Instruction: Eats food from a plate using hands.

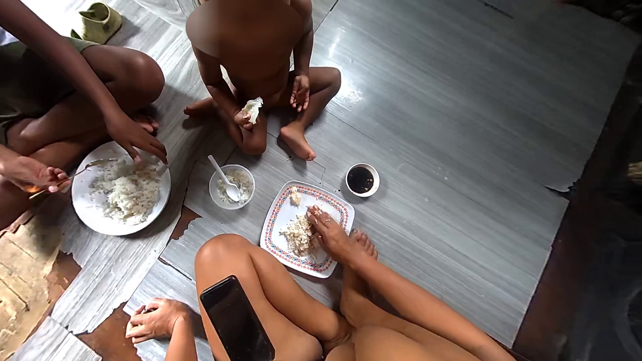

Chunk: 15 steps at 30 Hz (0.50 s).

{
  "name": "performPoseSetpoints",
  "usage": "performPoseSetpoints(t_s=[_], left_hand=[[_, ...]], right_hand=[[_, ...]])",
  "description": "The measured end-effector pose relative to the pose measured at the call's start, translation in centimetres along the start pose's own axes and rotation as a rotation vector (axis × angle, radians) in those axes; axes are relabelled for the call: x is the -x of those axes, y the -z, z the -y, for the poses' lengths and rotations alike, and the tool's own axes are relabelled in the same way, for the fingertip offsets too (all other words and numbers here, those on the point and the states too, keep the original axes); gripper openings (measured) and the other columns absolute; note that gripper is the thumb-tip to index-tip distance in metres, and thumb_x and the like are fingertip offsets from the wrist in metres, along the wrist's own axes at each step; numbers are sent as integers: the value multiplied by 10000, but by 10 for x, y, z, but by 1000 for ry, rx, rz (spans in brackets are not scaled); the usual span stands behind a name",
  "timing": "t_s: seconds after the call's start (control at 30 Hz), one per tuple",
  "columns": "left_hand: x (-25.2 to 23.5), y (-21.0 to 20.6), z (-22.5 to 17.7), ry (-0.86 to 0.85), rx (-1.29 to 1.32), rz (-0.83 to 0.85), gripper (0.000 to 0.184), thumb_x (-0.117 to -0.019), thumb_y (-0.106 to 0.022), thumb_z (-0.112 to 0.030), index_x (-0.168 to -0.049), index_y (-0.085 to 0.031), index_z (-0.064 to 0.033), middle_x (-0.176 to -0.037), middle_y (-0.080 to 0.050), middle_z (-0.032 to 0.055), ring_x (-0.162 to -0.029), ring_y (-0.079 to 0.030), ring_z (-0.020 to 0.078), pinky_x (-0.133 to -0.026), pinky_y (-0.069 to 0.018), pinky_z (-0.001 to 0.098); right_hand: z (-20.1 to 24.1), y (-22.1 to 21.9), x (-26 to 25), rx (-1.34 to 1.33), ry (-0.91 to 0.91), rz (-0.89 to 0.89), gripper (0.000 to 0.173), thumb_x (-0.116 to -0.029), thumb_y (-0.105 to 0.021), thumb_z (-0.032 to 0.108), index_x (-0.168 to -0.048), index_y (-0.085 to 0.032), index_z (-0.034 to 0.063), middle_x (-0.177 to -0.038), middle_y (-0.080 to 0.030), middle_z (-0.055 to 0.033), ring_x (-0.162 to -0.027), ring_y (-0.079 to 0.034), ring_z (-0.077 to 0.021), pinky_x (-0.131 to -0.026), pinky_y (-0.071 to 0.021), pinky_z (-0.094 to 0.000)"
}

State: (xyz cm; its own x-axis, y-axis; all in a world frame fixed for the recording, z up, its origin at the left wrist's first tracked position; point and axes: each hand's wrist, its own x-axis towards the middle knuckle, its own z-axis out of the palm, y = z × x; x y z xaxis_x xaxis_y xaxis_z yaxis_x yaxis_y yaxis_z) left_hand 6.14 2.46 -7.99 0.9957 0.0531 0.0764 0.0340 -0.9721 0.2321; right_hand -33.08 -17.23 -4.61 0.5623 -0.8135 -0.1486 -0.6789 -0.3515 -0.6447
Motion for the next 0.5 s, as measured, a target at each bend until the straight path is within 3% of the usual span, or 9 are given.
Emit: performPoseSetpoints(t_s=[0.07, 0.13, 0.2, 0.27, 0.33, 0.4, 0.47, 0.5], left_hand=[[0, 1, 0, -1, -7, 0, 457, -1033, -457, -246, -1355, -554, 64, -1488, -425, 328, -1441, -372, 449, -1190, -297, 484], [-1, 0, 0, -2, -4, -8, 443, -1028, -465, -234, -1344, -566, 59, -1478, -433, 328, -1432, -381, 451, -1183, -303, 486], [-2, -2, 2, -3, -4, -11, 442, -1028, -464, -240, -1344, -569, 50, -1475, -436, 324, -1431, -380, 448, -1183, -304, 486], [-2, -4, 3, -6, 0, -16, 441, -1029, -462, -242, -1342, -570, 49, -1470, -439, 324, -1429, -381, 451, -1182, -305, 490], [-2, -2, 3, -15, 7, -20, 439, -1028, -464, -237, -1332, -573, 60, -1461, -445, 333, -1419, -390, 459, -1180, -306, 496], [3, 9, -4, -13, -1, -6, 442, -1027, -453, -228, -1343, -569, 59, -1431, -497, 304, -1374, -464, 417, -1148, -358, 462], [7, 17, -12, -14, -43, -5, 432, -1024, -424, -224, -1359, -556, 14, -1380, -577, 207, -1289, -573, 308, -1073, -446, 385], [7, 16, -11, -26, -38, -8, 430, -1037, -421, -224, -1360, -552, 28, -1387, -575, 219, -1290, -574, 318, -1075, -448, 395]], right_hand=[[8, -2, 6, -8, 108, -98, 403, -909, -520, -81, -1287, -660, -97, -1340, -646, -276, -1261, -627, -444, -1112, -468, -528], [20, 4, 10, 68, 242, -267, 296, -891, -562, -43, -1118, -753, -52, -1134, -751, -221, -1054, -743, -373, -969, -579, -460], [36, 15, 10, 128, 347, -450, 183, -934, -587, 44, -968, -765, 23, -969, -780, -147, -913, -766, -254, -873, -601, -330], [43, 17, 8, 102, 410, -574, 120, -980, -603, 110, -917, -700, 79, -854, -704, -98, -837, -679, -192, -846, -555, -257], [37, 9, 8, 89, 410, -521, 138, -969, -591, 103, -911, -716, 92, -838, -696, -82, -834, -672, -210, -881, -544, -324], [29, 5, 8, 31, 315, -287, 173, -880, -615, 11, -939, -778, 17, -969, -762, -153, -942, -741, -318, -947, -559, -484], [29, 13, 5, -65, 198, -184, 206, -856, -625, -37, -1004, -768, -34, -1118, -741, -203, -1069, -716, -363, -970, -564, -479], [31, 18, 2, -101, 146, -192, 233, -859, -624, -46, -1051, -756, -52, -1163, -722, -227, -1102, -704, -373, -975, -568, -470]])
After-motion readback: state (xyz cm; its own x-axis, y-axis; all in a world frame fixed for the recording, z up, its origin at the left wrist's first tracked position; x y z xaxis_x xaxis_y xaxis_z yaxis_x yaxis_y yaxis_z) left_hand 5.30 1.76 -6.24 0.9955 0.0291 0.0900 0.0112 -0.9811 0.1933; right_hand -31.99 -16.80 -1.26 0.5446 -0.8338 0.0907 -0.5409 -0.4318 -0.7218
